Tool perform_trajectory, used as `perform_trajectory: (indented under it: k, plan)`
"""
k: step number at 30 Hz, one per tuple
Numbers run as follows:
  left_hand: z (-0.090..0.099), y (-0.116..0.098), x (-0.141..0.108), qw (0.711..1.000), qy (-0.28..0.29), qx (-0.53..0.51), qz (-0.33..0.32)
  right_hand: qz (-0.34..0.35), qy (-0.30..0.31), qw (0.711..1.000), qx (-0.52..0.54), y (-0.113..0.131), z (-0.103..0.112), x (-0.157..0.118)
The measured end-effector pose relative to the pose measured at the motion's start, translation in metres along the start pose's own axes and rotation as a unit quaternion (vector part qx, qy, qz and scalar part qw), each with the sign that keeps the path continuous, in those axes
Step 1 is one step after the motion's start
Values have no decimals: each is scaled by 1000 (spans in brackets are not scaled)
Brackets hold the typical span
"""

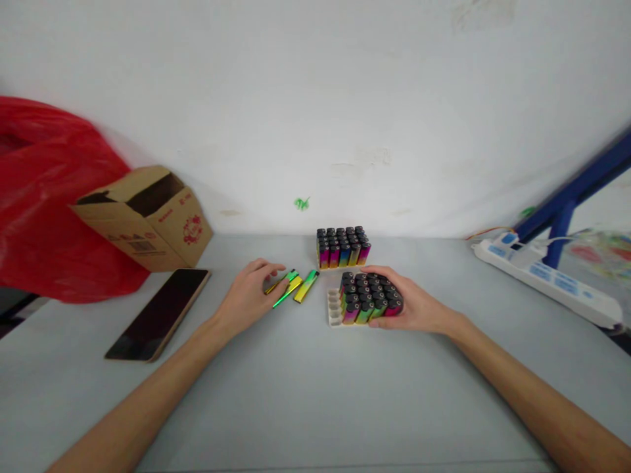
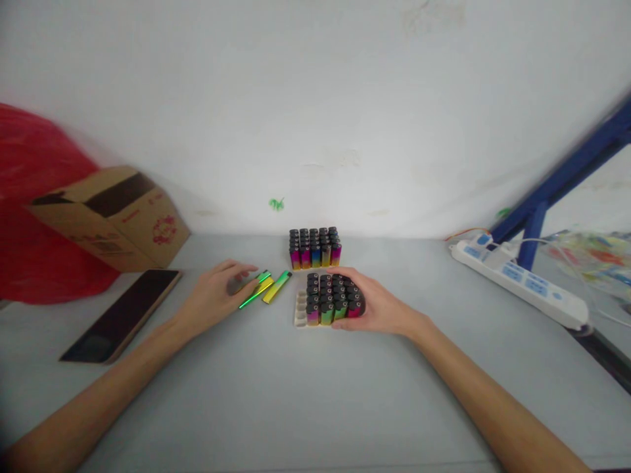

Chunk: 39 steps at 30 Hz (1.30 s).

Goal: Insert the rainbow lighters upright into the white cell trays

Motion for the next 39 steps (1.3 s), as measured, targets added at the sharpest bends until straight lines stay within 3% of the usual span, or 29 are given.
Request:
perform_trajectory:
  k: [4,8,12,14,16,20,22,28,31,39]
  plan:
    - [-4,4,4,998,52,-31,27,9,-5,1000,5,-1,-2,0]
    - [2,3,4,996,64,-42,46,13,-2,1000,10,-1,-2,-1]
    - [15,-3,2,994,-30,-90,46,4,2,1000,12,-2,-2,0]
    - [20,-7,0,976,-85,-186,73,1,6,1000,16,-2,-2,0]
    - [19,-14,0,926,-100,-346,112,2,7,1000,20,-2,-2,0]
    - [13,-35,-2,778,-69,-602,168,2,11,1000,24,1,-2,0]
    - [11,-45,-5,739,-38,-646,188,2,9,1000,22,2,-2,0]
    - [1,-65,-12,660,48,-718,214,-3,7,1000,21,3,-2,-1]
    - [-8,-68,-14,658,72,-715,227,-5,10,1000,22,4,-2,-1]
    - [-16,-67,-16,695,65,-674,242,2,8,1000,23,3,-2,0]
Point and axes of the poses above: each hand's wrist, its own x-axis towards the middle knuckle, its own z-axis out of the back of the hand, y = z × x, the point moved 4 cm from there along x, towards the middle knuckle, and after that the axes turned 10 degrees about -z, right-handed, at the moved point
